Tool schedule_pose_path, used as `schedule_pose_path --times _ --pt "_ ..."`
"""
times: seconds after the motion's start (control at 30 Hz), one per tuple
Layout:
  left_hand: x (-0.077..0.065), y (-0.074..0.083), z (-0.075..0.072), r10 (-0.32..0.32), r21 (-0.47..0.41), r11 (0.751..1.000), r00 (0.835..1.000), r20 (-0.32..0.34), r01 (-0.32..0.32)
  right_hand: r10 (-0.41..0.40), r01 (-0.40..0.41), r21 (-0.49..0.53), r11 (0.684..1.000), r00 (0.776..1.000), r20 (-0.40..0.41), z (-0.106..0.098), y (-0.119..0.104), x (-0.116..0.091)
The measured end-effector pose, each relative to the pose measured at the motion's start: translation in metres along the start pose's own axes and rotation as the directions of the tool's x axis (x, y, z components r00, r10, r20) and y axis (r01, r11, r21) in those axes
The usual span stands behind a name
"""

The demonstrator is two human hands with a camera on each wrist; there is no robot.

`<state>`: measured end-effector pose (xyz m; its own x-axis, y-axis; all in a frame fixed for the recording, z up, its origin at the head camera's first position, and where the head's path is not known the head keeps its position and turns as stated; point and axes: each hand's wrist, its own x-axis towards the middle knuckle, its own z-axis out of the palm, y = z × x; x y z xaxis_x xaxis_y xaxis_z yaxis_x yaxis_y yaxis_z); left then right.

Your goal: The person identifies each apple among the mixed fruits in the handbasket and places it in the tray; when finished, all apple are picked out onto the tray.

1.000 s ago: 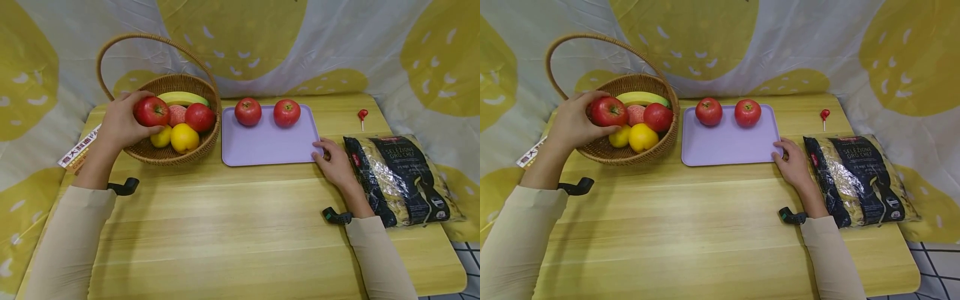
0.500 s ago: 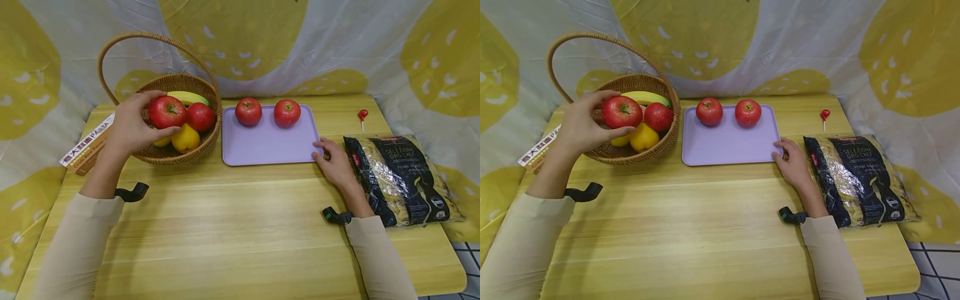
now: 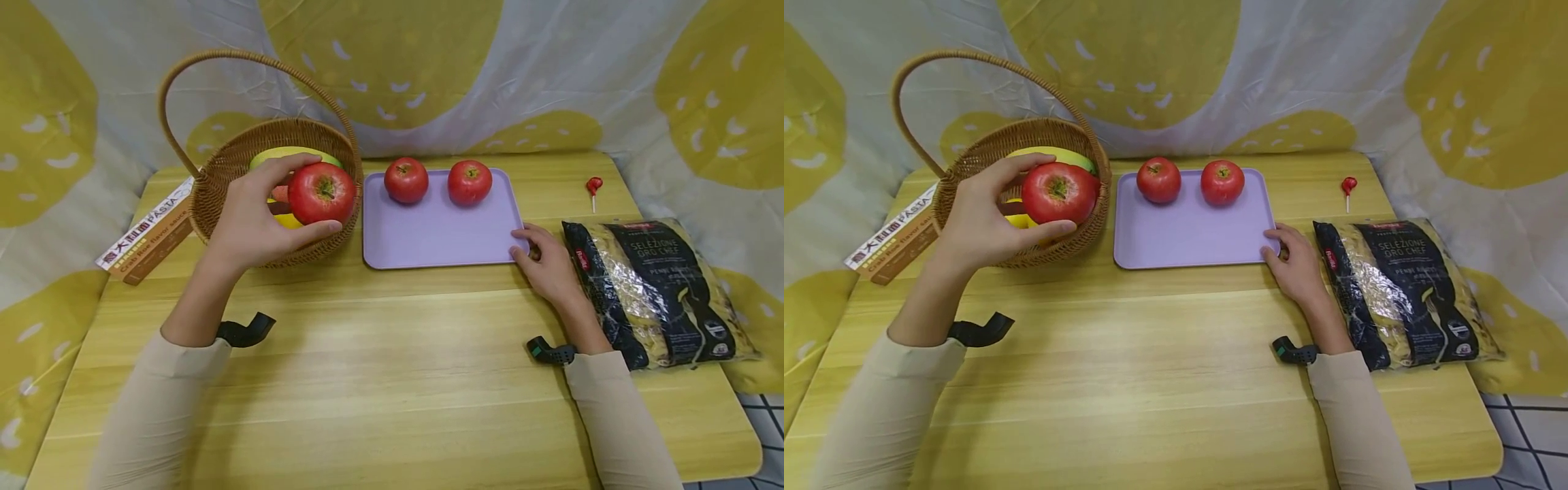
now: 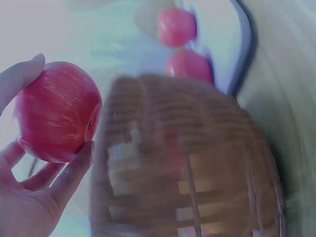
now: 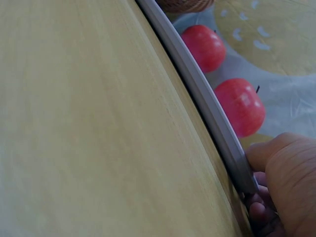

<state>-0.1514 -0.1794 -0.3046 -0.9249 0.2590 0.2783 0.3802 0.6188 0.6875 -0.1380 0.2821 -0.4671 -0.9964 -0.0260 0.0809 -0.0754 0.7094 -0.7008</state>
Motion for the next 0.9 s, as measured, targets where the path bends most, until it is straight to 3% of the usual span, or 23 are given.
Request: schedule_pose_path --times 0.13,0.3,0.4,0.53,0.73,0.9 --pt "0.001 0.01 0.015 0.053 -0.067 0.996 0.998 0.034 -0.051 0.001 -0.001 0.0 1.0 1.0 0.004 0.0 0.0 0.0" --pt "0.0 0.02 0.037 0.051 -0.217 0.976 0.995 0.089 -0.03 0.0 0.0 -0.003 1.0 1.0 0.008 -0.001 -0.001 -0.001" --pt "0.0 0.024 0.051 0.065 -0.264 0.964 0.994 0.088 -0.04 -0.005 0.005 -0.005 1.0 1.0 0.007 -0.001 -0.001 0.0" --pt "0.002 0.028 0.07 0.082 -0.267 0.962 0.994 0.078 -0.059 -0.009 0.009 -0.003 1.0 1.0 0.004 -0.001 -0.001 0.0" --pt "0.005 0.029 0.095 0.028 -0.293 0.956 0.99 0.139 0.014 -0.012 0.012 -0.002 1.0 1.0 0.0 0.0 -0.001 -0.001" --pt "0.012 0.02 0.111 0.008 -0.269 0.962 0.988 0.157 0.035 -0.014 0.014 -0.003 1.0 1.0 -0.001 -0.001 -0.002 -0.001"
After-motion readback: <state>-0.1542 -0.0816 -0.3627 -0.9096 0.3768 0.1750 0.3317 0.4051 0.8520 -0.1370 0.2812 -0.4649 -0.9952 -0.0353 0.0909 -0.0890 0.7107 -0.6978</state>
